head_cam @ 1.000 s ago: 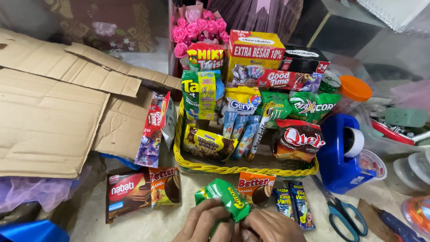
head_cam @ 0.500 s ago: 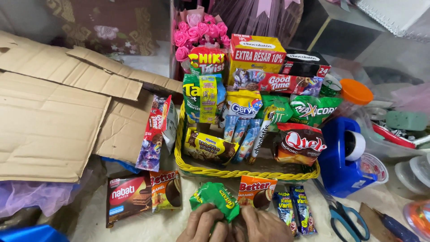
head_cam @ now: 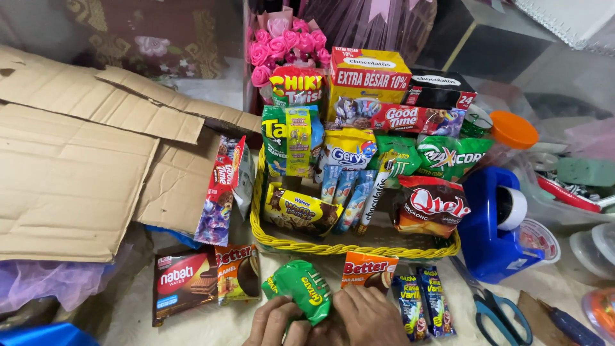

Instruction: Arranging various snack packages like wafers, chips, and chocolates into a yellow gift basket.

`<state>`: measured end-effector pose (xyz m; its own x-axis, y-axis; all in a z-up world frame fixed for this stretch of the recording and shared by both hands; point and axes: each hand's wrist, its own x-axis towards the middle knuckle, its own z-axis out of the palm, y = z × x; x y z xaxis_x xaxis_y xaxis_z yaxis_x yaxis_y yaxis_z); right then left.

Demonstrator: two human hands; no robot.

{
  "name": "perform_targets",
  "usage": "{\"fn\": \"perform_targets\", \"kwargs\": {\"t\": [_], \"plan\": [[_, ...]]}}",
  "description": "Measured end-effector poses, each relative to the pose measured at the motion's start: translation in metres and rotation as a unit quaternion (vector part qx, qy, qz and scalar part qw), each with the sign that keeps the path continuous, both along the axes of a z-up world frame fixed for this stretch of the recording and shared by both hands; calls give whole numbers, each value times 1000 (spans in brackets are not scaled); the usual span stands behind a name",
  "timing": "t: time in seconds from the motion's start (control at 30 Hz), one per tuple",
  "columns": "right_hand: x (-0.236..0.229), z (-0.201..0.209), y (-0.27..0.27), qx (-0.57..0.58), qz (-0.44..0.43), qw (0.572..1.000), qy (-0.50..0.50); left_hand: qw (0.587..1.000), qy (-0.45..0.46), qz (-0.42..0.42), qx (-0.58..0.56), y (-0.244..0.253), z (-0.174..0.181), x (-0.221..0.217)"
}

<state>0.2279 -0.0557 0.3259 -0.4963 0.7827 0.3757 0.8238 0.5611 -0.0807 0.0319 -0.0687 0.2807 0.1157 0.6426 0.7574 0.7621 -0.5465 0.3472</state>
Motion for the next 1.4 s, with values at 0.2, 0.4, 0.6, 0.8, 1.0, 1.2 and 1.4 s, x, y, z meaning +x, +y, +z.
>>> {"fn": "perform_targets", "kwargs": {"t": [0.2,0.4,0.6,0.8,1.0,1.2,1.4], "plan": [[-13,12,4,26,58,995,75,994,-106,18,14,-1,1,5],[-2,45,-2,-78,30,985,149,987,-158,-36,3,7,-28,-39],[61,69,-15,-203,-138,910,334,862,-418,-185,-221,5,-9,-75],[57,53,-11,-342,53,850,396,615,-611,-169,-469,1,-71,-45],[52,48,-18,-317,-33,899,300,635,-605,-101,-469,4,-35,-26],[29,42,-14,-295,-81,932,195,872,-381,-115,-284,6,8,-42],[24,46,-15,-282,-64,946,148,784,-398,-77,-471,2,48,-29]]}}
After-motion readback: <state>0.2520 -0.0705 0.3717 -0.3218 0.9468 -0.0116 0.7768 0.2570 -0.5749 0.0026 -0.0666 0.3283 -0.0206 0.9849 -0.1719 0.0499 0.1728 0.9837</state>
